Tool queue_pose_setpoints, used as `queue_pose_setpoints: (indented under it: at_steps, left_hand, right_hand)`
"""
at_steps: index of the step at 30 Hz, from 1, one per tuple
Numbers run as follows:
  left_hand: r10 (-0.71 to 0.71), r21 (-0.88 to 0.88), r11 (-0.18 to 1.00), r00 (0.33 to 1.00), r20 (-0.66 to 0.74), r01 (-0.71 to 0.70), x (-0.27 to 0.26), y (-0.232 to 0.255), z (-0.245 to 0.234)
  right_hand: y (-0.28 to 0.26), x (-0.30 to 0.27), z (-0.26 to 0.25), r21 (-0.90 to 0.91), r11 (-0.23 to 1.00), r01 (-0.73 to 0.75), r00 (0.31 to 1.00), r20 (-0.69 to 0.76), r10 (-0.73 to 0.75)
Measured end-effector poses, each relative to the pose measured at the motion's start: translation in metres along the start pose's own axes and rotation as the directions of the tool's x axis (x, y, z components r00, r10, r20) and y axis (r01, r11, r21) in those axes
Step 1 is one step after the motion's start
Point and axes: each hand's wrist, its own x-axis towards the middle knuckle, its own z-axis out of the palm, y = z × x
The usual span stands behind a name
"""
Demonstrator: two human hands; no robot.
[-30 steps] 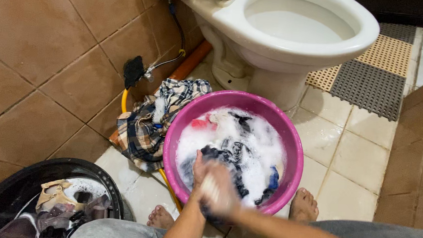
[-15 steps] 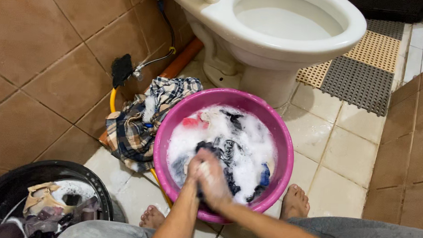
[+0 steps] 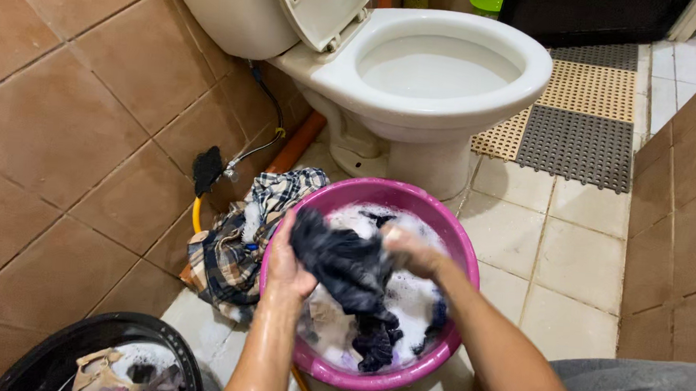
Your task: The person washes clothes by hand in a pink basin filled with soapy water, scrubbing individual garments with a bar of soap, rinsing them, and placing them in a separate black basin.
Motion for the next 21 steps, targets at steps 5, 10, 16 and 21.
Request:
queue_pose_setpoints:
  at_steps: [5,10,16,21]
  left_hand:
    - [-0.433,-0.119,0.892,0.900,0.057,0.437,0.014,-0.051,-0.053]
    - [-0.111,-0.190,0.972,0.982,0.156,0.140,0.066,-0.106,-0.086]
    - [-0.056,-0.346,0.927,0.967,0.248,0.142,0.087,-0.138,-0.152]
    - [-0.161,-0.131,0.979,0.987,-0.019,0.157,0.045,-0.139,-0.096]
  right_hand:
    - [-0.061,-0.003,0.032,0.040,0.962,0.270,0.961,-0.078,-0.266]
    - [-0.013,0.018,0.120,-0.603,0.715,0.355,0.722,-0.309,-0.619]
    - [0.009,-0.018,0.142,-0.756,-0.114,0.644,0.358,0.430,-0.829]
    - [0.028,0.015,0.097,-0.936,0.299,0.186,0.599,-0.133,-0.790]
